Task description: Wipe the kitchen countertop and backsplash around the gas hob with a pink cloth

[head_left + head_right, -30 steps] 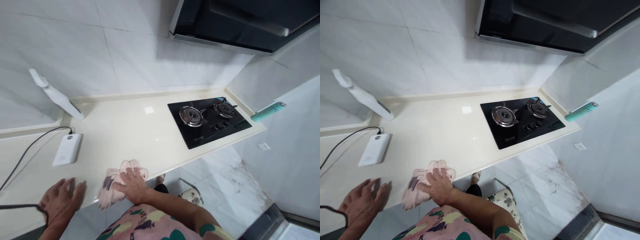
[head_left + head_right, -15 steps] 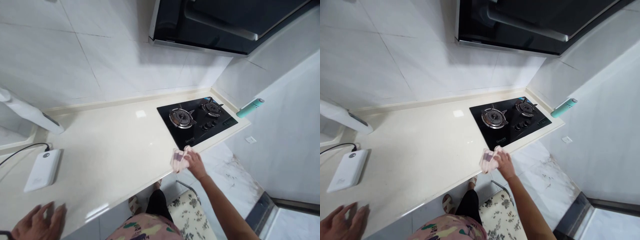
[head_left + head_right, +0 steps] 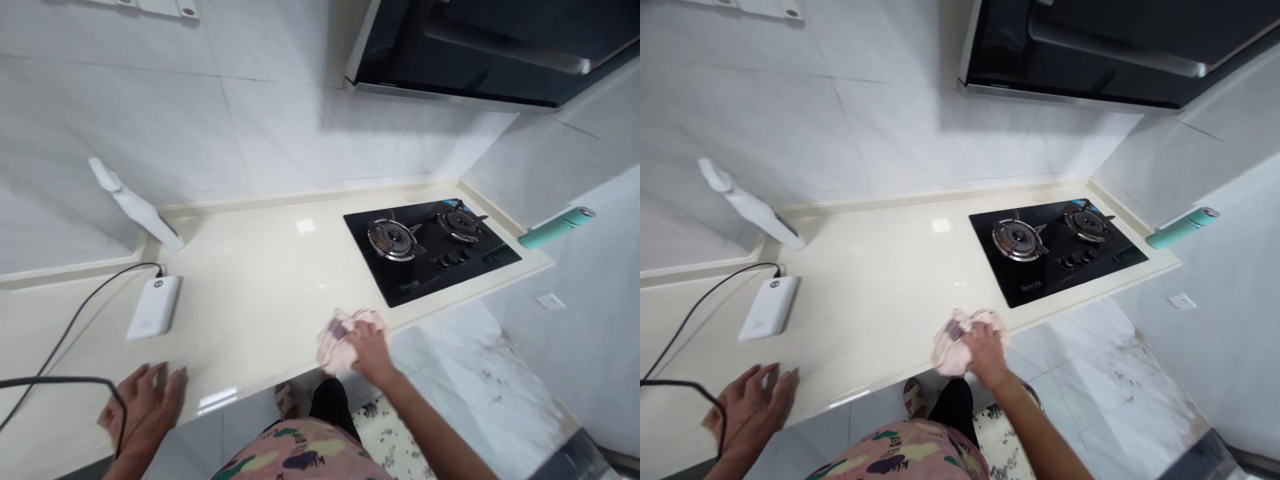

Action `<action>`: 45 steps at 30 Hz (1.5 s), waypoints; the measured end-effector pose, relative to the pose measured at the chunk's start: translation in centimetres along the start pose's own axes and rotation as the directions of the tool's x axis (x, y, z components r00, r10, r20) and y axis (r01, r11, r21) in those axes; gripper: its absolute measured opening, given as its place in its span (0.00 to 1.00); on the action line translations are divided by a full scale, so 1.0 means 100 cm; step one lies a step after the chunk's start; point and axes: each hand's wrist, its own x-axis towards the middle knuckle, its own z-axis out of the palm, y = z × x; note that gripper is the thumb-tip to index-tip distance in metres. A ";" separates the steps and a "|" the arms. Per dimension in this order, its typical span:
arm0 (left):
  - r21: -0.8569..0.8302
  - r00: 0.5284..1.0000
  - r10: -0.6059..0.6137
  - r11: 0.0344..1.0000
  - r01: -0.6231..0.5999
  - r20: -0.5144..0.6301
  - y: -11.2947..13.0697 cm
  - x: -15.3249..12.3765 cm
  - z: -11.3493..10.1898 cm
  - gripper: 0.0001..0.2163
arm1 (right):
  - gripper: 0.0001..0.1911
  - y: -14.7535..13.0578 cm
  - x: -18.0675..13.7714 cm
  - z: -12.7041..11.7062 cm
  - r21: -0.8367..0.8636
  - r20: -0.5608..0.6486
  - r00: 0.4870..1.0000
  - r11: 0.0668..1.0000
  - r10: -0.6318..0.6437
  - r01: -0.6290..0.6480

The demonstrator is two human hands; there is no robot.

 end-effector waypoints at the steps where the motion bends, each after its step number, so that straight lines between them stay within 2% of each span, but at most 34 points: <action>1: -0.041 1.000 -0.009 0.999 0.008 -0.010 0.004 -0.001 -0.003 0.26 | 0.33 -0.036 0.007 0.005 0.047 0.039 0.996 0.995 -0.086 0.084; 3: -0.101 1.000 -0.013 0.995 0.012 -0.009 0.009 -0.002 -0.010 0.26 | 0.34 -0.100 0.020 0.010 0.119 0.080 0.959 0.957 -0.273 0.263; 5: -0.121 1.000 -0.002 0.993 0.001 -0.016 0.014 -0.004 -0.016 0.25 | 0.34 -0.146 0.030 0.011 0.185 0.109 0.900 0.898 -0.422 0.398; 7: -0.139 0.998 0.024 0.990 -0.031 -0.055 0.018 -0.008 -0.021 0.24 | 0.35 -0.170 0.035 0.010 0.262 0.128 0.861 0.854 -0.493 0.450; 10: -0.155 0.986 0.126 0.978 -0.142 -0.110 0.034 -0.029 -0.021 0.25 | 0.45 -0.175 0.035 0.010 0.371 0.155 0.846 0.824 -0.510 0.428; 12: -0.172 0.954 0.292 0.938 -0.300 -0.074 0.055 -0.052 -0.013 0.24 | 0.52 -0.162 0.035 0.013 0.432 0.137 0.841 0.795 -0.524 0.425; 13: -0.188 0.922 0.383 0.904 -0.385 -0.047 0.068 -0.064 -0.006 0.23 | 0.51 -0.152 0.037 0.014 0.463 0.094 0.846 0.776 -0.524 0.428; 14: -0.206 0.884 0.466 0.864 -0.459 -0.017 0.083 -0.077 0.001 0.22 | 0.46 -0.138 0.039 0.015 0.491 0.023 0.865 0.759 -0.502 0.427; 16: -0.243 0.801 0.598 0.781 -0.575 0.031 0.115 -0.097 0.017 0.24 | 0.31 -0.104 0.047 0.019 0.511 -0.166 0.917 0.764 -0.364 0.395; 17: -0.258 0.746 0.663 0.733 -0.630 0.061 0.130 -0.104 0.024 0.29 | 0.24 -0.084 0.052 0.020 0.495 -0.257 0.930 0.791 -0.261 0.359; 18: -0.258 0.655 0.747 0.658 -0.707 0.112 0.143 -0.109 0.031 0.34 | 0.21 -0.064 0.057 0.023 0.460 -0.335 0.929 0.833 -0.156 0.306; 19: -0.259 0.625 0.770 0.634 -0.728 0.130 0.155 -0.112 0.037 0.38 | 0.22 -0.043 0.061 0.026 0.409 -0.391 0.918 0.879 -0.073 0.244; 21: -0.225 0.580 0.797 0.604 -0.764 0.169 0.169 -0.115 0.045 0.41 | 0.25 -0.009 0.066 0.033 0.279 -0.444 0.896 0.951 0.008 0.130; 24: -0.169 0.564 0.801 0.596 -0.785 0.200 0.168 -0.117 0.050 0.42 | 0.29 0.018 0.064 0.045 0.137 -0.447 0.894 0.987 -0.013 0.083; 27: -0.157 0.575 0.787 0.611 -0.775 0.224 0.142 -0.116 0.050 0.40 | 0.31 0.021 0.057 0.050 0.124 -0.450 0.893 0.989 -0.017 0.081; 29: -0.147 0.608 0.754 0.649 -0.746 0.249 0.111 -0.111 0.047 0.35 | 0.32 0.019 0.054 0.049 0.150 -0.430 0.903 0.987 0.007 0.063; 33: -0.098 0.728 0.615 0.780 -0.619 0.301 0.019 -0.085 0.024 0.29 | 0.33 0.018 0.052 0.047 0.185 -0.388 0.920 0.983 0.051 0.023; 37: -0.023 0.847 0.427 0.896 -0.443 0.318 -0.082 -0.053 -0.023 0.33 | 0.35 0.022 0.050 0.047 0.208 -0.372 0.926 0.978 0.059 0.021; 39: 0.020 0.899 0.310 0.943 -0.332 0.309 -0.121 -0.040 -0.047 0.35 | 0.34 0.023 0.049 0.048 0.218 -0.356 0.932 0.976 0.069 0.011; 42: 0.082 0.966 0.102 0.989 -0.124 0.236 -0.152 -0.028 -0.067 0.33 | 0.34 0.021 0.049 0.048 0.232 -0.350 0.933 0.973 0.081 0.002; 45: 0.106 0.988 -0.109 0.990 0.098 0.107 -0.149 -0.025 -0.063 0.28 | 0.35 0.017 0.049 0.047 0.238 -0.359 0.929 0.971 0.087 0.001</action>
